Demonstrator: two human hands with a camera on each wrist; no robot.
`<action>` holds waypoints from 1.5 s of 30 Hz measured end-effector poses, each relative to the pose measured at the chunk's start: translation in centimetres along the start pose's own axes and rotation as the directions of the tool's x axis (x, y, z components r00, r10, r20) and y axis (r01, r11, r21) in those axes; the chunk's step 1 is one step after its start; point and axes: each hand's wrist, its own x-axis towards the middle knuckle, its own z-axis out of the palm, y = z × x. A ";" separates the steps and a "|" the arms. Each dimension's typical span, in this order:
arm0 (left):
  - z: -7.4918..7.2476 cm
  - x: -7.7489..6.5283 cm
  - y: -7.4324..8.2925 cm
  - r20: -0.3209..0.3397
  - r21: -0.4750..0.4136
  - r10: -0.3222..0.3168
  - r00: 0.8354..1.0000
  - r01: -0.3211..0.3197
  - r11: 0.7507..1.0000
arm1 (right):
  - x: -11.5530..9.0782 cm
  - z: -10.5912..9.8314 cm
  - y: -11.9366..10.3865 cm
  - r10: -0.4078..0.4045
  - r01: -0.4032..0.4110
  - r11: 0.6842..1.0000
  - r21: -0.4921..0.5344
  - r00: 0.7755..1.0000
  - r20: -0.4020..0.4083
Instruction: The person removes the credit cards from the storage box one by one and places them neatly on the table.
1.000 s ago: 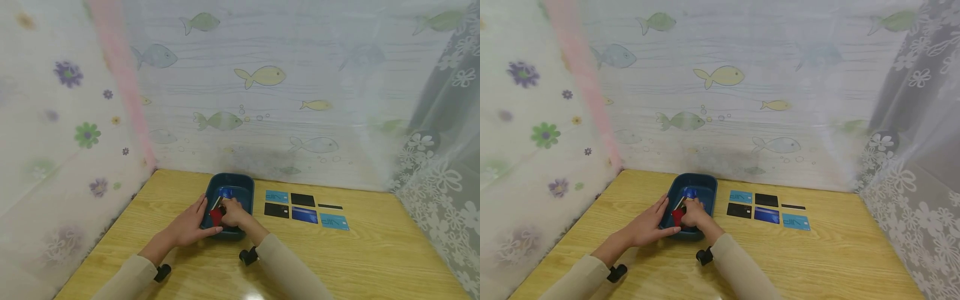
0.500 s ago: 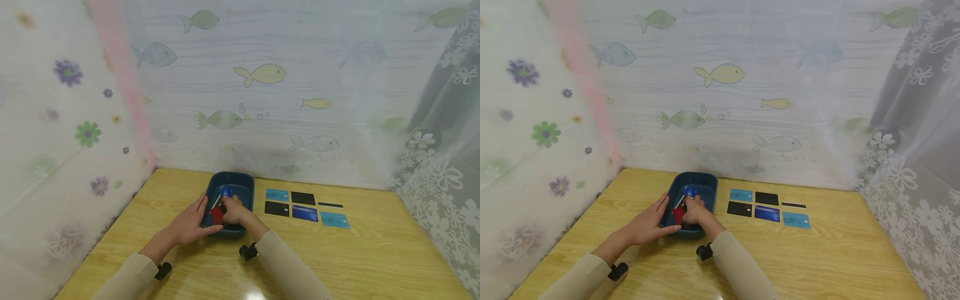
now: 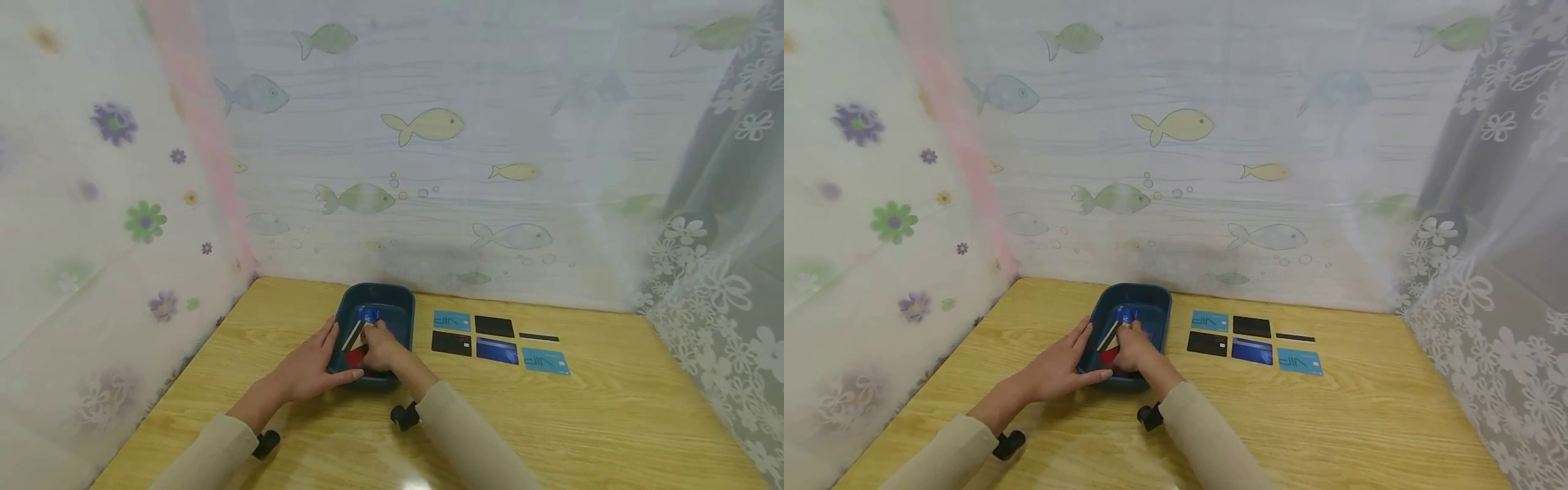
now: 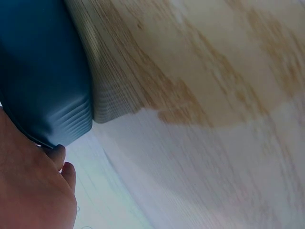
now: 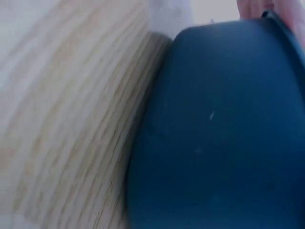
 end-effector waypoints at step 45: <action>-0.1 -0.1 0.1 -0.008 -0.028 0.002 1.000 -0.002 1.000 | -1.5 -0.9 -0.8 -0.012 0.012 0.999 0.031 1.000 0.001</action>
